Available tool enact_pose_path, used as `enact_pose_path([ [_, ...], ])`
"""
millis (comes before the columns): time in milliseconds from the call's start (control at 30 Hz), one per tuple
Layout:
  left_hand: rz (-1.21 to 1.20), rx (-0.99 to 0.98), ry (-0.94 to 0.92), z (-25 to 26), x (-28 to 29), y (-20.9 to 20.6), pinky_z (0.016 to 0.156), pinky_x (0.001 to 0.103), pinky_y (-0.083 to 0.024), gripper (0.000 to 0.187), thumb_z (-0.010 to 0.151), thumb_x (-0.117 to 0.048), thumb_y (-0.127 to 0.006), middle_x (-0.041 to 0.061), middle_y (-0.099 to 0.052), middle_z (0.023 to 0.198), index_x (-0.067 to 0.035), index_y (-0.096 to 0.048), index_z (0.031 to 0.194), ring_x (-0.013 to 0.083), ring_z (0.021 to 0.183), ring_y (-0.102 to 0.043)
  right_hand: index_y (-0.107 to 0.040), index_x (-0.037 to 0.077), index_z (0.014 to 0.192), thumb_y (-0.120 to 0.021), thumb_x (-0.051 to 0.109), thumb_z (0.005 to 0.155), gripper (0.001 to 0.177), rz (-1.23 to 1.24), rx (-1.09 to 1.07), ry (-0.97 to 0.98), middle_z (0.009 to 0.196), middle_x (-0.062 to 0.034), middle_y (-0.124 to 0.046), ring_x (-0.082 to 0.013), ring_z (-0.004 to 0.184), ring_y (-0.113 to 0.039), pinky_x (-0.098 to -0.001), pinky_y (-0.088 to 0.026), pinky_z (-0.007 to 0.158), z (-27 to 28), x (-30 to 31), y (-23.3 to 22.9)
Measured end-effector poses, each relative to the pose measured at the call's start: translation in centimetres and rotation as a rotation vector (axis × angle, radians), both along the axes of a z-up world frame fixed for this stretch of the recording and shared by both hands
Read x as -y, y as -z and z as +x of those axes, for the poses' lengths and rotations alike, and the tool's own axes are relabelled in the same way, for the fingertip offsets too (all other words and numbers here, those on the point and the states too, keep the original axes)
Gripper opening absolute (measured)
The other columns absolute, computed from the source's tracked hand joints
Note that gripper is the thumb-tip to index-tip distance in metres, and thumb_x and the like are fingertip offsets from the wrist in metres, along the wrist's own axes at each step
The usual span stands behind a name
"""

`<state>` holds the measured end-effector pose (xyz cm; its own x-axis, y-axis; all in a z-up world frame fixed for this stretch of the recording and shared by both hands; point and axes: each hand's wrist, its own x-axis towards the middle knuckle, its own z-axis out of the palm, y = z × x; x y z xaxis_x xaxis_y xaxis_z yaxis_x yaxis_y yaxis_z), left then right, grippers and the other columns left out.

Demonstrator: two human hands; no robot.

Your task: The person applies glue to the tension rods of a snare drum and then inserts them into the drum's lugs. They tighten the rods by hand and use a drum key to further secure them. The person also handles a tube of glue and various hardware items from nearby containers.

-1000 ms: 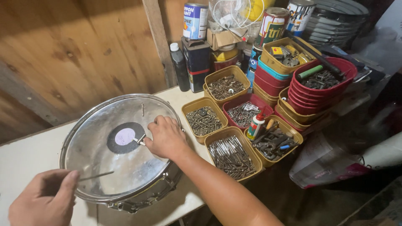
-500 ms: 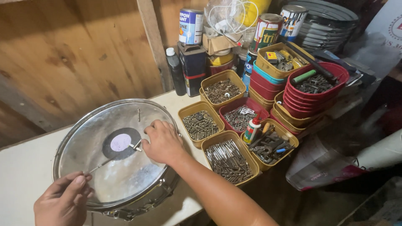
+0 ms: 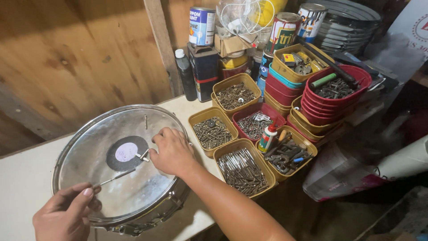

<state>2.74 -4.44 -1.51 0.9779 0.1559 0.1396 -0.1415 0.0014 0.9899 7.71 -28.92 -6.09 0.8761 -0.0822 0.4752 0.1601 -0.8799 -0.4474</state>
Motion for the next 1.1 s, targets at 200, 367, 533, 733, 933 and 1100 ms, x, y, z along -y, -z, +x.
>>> enact_pose_path([
  [200, 0.024, 0.029, 0.063, 1.0, 0.7, 1.6, 0.053, 0.032, -0.043, 0.011, 0.095, 0.007, -0.066, 0.027, -0.066, 0.083, 0.012, -0.067, 0.104, 0.0269, 0.054, -0.053, -0.073, 0.007, 0.111, -0.061, 0.035, 0.087, 0.038, 0.010, 0.039, 0.009, 0.111, -0.0156, -0.061, -0.0384, 0.109, -0.058, -0.0521, -0.041, 0.103, 0.2, 0.0, 0.4],
  [367, 0.051, -0.010, 0.042, 0.2, 0.2, 1.2, 0.048, 0.029, -0.042, 0.008, 0.098, 0.004, -0.069, 0.027, -0.067, 0.081, 0.009, -0.069, 0.104, 0.0269, 0.056, -0.058, -0.071, 0.006, 0.113, -0.060, 0.033, 0.089, 0.038, 0.084, 0.022, -0.014, 0.112, -0.0157, -0.062, -0.0372, 0.109, -0.058, -0.0512, -0.040, 0.102, -0.6, -0.1, -0.6],
  [533, -0.042, -0.026, 0.010, 0.9, -0.4, 2.4, 0.056, 0.029, -0.051, 0.010, 0.098, 0.002, -0.071, 0.025, -0.064, 0.081, 0.008, -0.068, 0.105, 0.0264, 0.058, -0.058, -0.071, 0.003, 0.101, -0.066, 0.021, 0.087, 0.024, 0.233, 0.439, -0.054, 0.102, -0.0167, -0.068, -0.0358, 0.095, -0.064, -0.0489, -0.051, 0.089, -1.0, 0.7, 0.5],
  [733, -0.095, 0.016, 0.061, 2.0, -1.3, 3.8, 0.049, 0.032, -0.043, 0.011, 0.095, 0.001, -0.068, 0.025, -0.066, 0.081, 0.009, -0.067, 0.103, 0.0261, 0.054, -0.053, -0.067, -0.005, 0.110, -0.060, -0.004, 0.088, 0.023, 0.591, 0.503, -0.066, 0.104, -0.0136, -0.066, -0.0237, 0.095, -0.063, -0.0339, -0.058, 0.084, -9.2, 2.5, 1.1],
  [933, 0.017, -0.035, 0.000, 1.3, -0.2, 2.1, 0.050, 0.031, -0.045, 0.008, 0.096, 0.001, -0.067, 0.025, -0.071, 0.084, 0.008, -0.070, 0.099, 0.0244, 0.057, -0.058, -0.072, 0.002, 0.098, -0.066, 0.010, 0.089, 0.013, 0.448, 0.366, 0.083, 0.096, -0.0104, -0.072, -0.0243, 0.092, -0.070, -0.0345, -0.056, 0.089, -16.7, 5.6, 6.3],
  [1100, -0.206, 0.049, -0.099, 1.7, 0.4, 3.1, 0.067, 0.025, -0.052, 0.010, 0.102, -0.002, -0.066, 0.022, -0.071, 0.097, 0.006, -0.065, 0.108, 0.0199, 0.061, -0.057, -0.073, 0.001, 0.102, -0.065, 0.017, 0.090, 0.021, 0.379, 0.355, 0.187, 0.099, -0.0133, -0.076, -0.0250, 0.094, -0.072, -0.0366, -0.062, 0.086, -18.6, 7.9, 7.7],
])
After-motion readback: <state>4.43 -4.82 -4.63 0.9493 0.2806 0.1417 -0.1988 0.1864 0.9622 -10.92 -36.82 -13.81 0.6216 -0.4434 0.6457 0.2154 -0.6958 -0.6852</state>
